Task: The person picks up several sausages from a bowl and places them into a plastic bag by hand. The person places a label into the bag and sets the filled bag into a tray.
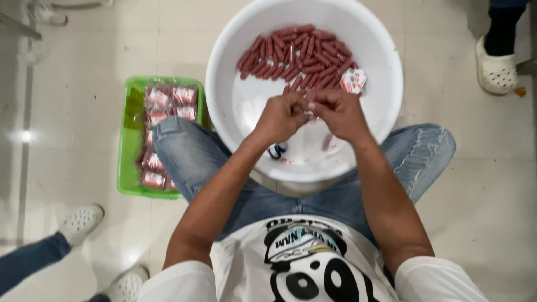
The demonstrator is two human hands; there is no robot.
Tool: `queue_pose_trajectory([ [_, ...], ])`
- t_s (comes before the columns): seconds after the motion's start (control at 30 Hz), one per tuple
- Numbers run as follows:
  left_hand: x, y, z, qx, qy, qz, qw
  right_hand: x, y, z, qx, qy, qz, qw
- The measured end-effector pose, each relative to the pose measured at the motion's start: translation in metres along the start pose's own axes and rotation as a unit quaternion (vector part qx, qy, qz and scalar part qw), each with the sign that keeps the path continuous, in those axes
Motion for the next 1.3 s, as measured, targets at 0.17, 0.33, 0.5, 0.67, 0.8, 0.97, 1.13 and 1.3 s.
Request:
queue_pose_trajectory([
  [0.17,-0.006,-0.011,0.007,-0.06,0.151,0.101,0.982,-0.008,0.027,-0.004,0.018,0.126,-0.037,0.991],
  [0.33,0.018,-0.024,0.015,-0.141,0.329,0.267,0.894,0.037,0.024,0.017,0.005,0.209,-0.077,0.975],
  [0.5,0.037,-0.012,0.027,-0.14,0.319,0.346,0.871,0.03,0.026,-0.001,-0.128,0.246,0.129,0.952],
  [0.67,0.022,-0.011,0.023,-0.092,0.306,0.349,0.881,0.053,0.059,0.026,-0.176,0.169,0.179,0.953],
  [0.8,0.005,0.013,0.011,0.017,0.174,0.202,0.964,-0.009,0.04,-0.01,-0.052,0.164,0.026,0.985],
  [0.97,-0.011,0.026,-0.006,0.085,0.069,0.095,0.99,0.004,-0.011,0.004,0.031,-0.109,-0.055,0.992],
  [1.13,-0.026,0.017,-0.017,0.14,0.016,0.056,0.988,-0.002,-0.007,0.007,0.059,-0.157,-0.006,0.986],
  [1.3,-0.025,0.031,-0.012,0.173,0.018,-0.064,0.983,0.01,0.011,0.008,0.097,-0.146,-0.022,0.984],
])
Point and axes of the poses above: each hand's wrist, its own z-axis away from the middle knuckle, its own x-axis out of the palm, y = z × x, the point moved 6 cm from there along -z, towards the middle knuckle, and after that the axes turned 12 degrees about x, right-handed, at the moved point
